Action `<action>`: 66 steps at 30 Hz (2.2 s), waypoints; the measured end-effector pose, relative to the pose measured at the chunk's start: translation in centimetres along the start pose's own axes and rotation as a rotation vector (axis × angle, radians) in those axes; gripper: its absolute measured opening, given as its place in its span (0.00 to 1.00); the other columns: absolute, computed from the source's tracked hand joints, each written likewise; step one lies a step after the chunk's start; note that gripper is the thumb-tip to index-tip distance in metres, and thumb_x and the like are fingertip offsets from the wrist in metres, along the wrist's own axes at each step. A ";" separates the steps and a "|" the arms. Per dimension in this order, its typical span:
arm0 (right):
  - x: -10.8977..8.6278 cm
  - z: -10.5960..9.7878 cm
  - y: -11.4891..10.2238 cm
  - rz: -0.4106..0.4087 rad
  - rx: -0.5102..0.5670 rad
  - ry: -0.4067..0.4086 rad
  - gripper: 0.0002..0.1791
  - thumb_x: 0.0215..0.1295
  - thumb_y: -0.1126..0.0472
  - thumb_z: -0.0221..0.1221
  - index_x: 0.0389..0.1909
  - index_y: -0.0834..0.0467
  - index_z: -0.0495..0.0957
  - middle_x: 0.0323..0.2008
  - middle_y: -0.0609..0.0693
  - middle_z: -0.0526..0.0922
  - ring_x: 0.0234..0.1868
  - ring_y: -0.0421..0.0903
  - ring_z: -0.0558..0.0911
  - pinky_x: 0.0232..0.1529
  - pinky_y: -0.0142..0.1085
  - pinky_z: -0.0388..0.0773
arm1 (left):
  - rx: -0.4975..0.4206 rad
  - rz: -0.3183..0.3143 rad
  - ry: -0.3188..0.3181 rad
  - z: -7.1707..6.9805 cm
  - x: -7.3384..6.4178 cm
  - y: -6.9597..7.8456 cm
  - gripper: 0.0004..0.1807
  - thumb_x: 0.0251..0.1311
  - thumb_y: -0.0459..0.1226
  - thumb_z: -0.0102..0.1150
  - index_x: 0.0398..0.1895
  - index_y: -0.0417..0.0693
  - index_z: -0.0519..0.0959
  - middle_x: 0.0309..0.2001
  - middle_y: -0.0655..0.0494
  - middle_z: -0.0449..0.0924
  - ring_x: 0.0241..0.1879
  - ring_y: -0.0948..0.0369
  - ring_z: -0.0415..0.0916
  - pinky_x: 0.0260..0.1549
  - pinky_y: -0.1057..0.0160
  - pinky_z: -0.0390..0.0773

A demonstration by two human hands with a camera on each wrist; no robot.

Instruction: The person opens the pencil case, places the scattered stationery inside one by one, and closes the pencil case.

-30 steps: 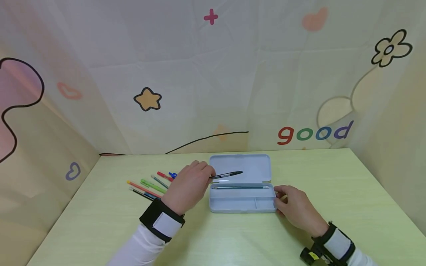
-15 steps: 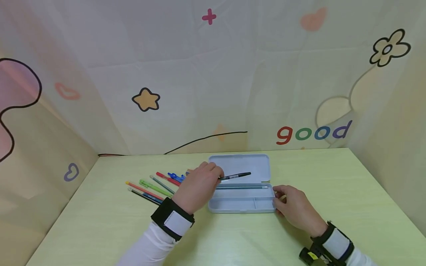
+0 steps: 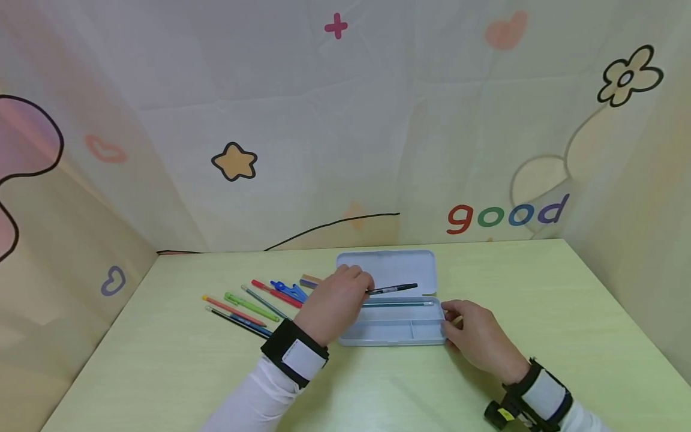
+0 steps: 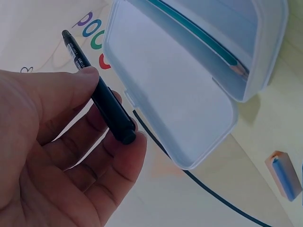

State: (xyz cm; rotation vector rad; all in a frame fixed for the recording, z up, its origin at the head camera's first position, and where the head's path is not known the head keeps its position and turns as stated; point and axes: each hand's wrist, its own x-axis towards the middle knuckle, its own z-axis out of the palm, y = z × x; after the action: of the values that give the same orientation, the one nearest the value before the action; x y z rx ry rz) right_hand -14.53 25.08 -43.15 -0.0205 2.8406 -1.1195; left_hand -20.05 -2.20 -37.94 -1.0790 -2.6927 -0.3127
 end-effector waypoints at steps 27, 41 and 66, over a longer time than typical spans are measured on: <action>-0.1 0.0 0.0 -0.003 0.006 -0.001 0.23 0.73 0.69 0.62 0.66 0.73 0.74 0.41 0.55 0.80 0.34 0.46 0.79 0.30 0.34 0.82 | 0.029 0.002 -0.076 3.1 2.1 1.2 0.02 0.71 0.34 0.68 0.44 0.49 0.87 0.40 0.57 0.84 0.38 0.60 0.75 0.42 0.67 0.80; -0.1 0.0 0.1 -0.016 0.006 0.003 0.23 0.73 0.69 0.62 0.65 0.73 0.75 0.41 0.54 0.80 0.34 0.46 0.79 0.30 0.34 0.81 | 0.049 -0.009 -0.108 4.3 2.5 1.6 0.03 0.70 0.37 0.71 0.43 0.50 0.87 0.38 0.58 0.83 0.36 0.62 0.75 0.39 0.68 0.80; -0.1 -0.1 0.0 -0.002 0.014 -0.008 0.24 0.74 0.69 0.62 0.67 0.73 0.73 0.42 0.55 0.80 0.34 0.46 0.79 0.31 0.34 0.82 | 0.147 -0.020 -0.124 5.6 2.7 2.4 0.04 0.72 0.33 0.67 0.44 0.50 0.88 0.37 0.57 0.84 0.36 0.60 0.77 0.36 0.65 0.81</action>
State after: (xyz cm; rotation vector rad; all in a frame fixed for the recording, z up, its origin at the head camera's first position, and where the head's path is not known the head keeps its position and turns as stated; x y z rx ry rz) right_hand -14.47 25.10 -43.09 -0.0271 2.8265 -1.1365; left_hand -20.97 2.84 -42.23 -1.0618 -2.7849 -0.0502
